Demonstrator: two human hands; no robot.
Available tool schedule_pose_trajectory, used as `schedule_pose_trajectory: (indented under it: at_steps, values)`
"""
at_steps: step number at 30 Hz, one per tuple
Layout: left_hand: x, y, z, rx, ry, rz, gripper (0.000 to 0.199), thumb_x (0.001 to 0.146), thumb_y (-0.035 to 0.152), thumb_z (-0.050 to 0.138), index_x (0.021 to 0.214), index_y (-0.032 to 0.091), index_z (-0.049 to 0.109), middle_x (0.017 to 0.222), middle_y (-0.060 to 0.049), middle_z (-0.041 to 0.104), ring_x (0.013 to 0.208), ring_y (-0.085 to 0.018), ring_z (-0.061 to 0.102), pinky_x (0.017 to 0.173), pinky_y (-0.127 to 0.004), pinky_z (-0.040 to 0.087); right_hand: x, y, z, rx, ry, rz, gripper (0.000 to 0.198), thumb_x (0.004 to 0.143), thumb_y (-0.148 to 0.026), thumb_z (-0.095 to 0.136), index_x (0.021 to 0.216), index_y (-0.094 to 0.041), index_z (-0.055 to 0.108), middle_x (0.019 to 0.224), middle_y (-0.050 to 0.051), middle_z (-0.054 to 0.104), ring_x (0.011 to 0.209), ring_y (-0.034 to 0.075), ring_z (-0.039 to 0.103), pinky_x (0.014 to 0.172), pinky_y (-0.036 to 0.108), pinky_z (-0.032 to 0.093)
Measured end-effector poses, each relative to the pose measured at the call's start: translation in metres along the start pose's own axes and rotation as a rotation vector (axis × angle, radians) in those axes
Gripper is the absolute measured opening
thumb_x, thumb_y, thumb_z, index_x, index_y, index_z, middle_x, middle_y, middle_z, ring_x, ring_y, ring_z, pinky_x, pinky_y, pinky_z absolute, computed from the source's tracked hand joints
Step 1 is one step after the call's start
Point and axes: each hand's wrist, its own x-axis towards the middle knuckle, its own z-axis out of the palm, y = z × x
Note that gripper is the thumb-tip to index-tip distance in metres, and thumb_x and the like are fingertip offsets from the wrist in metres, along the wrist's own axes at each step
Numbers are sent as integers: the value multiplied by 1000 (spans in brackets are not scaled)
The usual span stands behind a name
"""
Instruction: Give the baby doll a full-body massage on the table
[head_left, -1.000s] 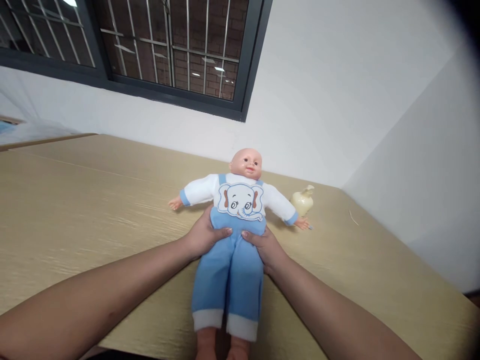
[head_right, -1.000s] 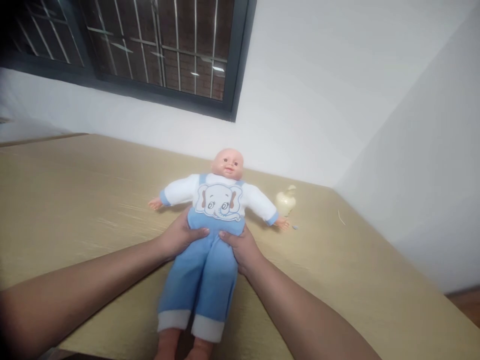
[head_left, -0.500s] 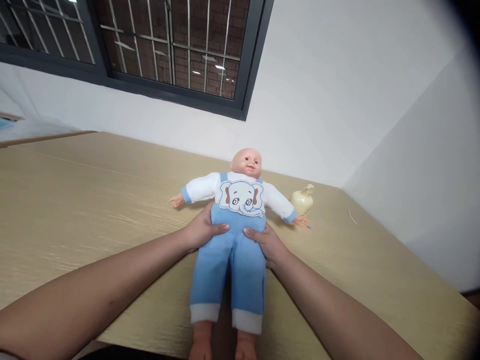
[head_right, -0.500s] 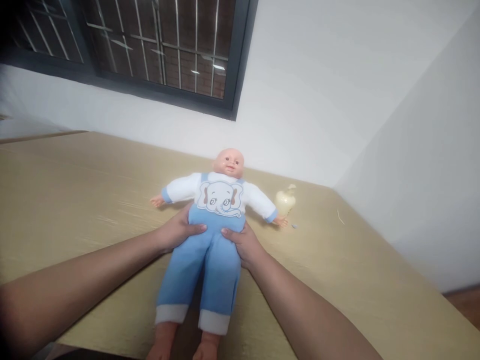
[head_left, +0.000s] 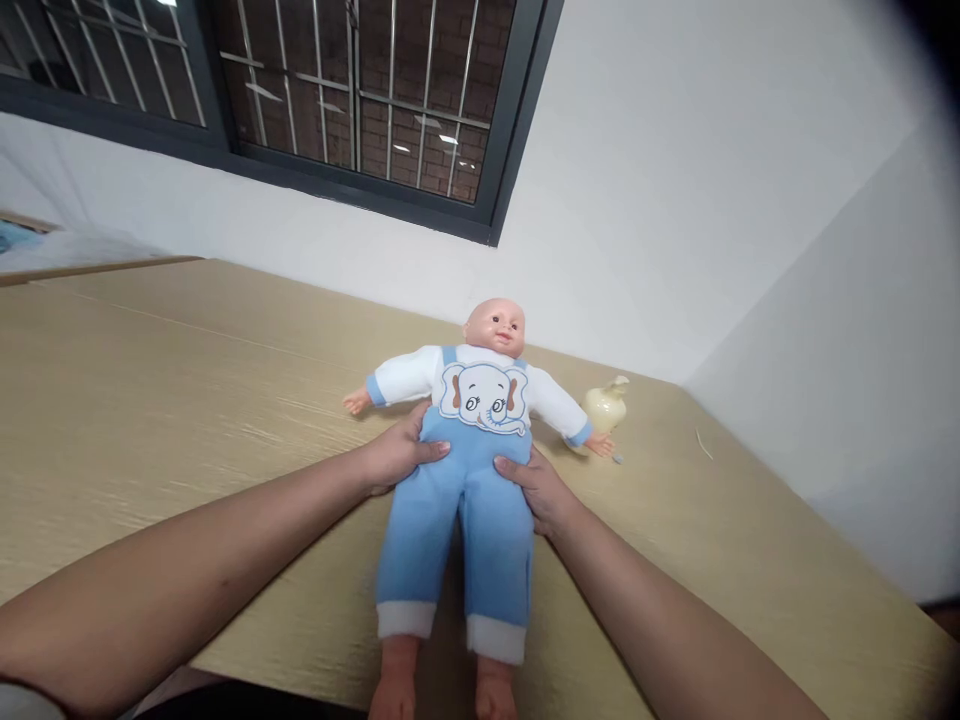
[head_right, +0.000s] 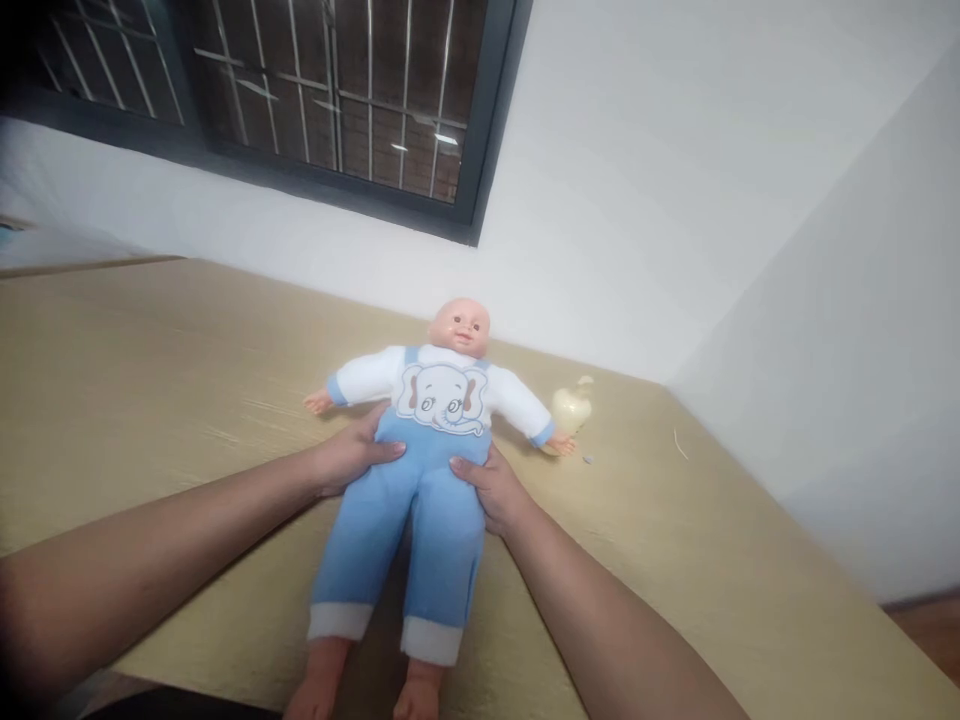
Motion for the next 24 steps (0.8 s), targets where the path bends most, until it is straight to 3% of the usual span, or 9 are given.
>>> schedule_pose_trajectory:
  at_steps: [7,16,21,24]
  values:
    - [-1,0,4,76,-11,55,86,73,34,87,143,20,40,145,-20,55,130,-40,54,98,-51,52,-1,0,5,-11,-14,-11,77,75,-26,84,142,-27,46,127,10,70,106,30,71,93,50,57]
    - [0,-5,16,312,48,268,86,72,35,86,143,19,40,144,-18,55,131,-38,53,105,-50,46,-3,0,14,-113,-8,-133,80,74,-29,85,143,-25,45,131,11,68,113,33,68,98,53,55]
    - [-4,-2,14,409,190,277,92,67,34,90,143,19,41,139,-17,59,130,-38,55,107,-52,45,-2,5,12,-241,63,-240,80,74,-29,85,143,-25,44,133,10,66,117,31,66,103,53,51]
    - [-6,7,15,315,163,239,98,62,30,92,145,20,41,134,-16,64,125,-38,58,103,-50,48,-3,7,15,-342,82,-288,73,76,-33,83,138,-23,47,135,10,65,121,30,63,105,51,50]
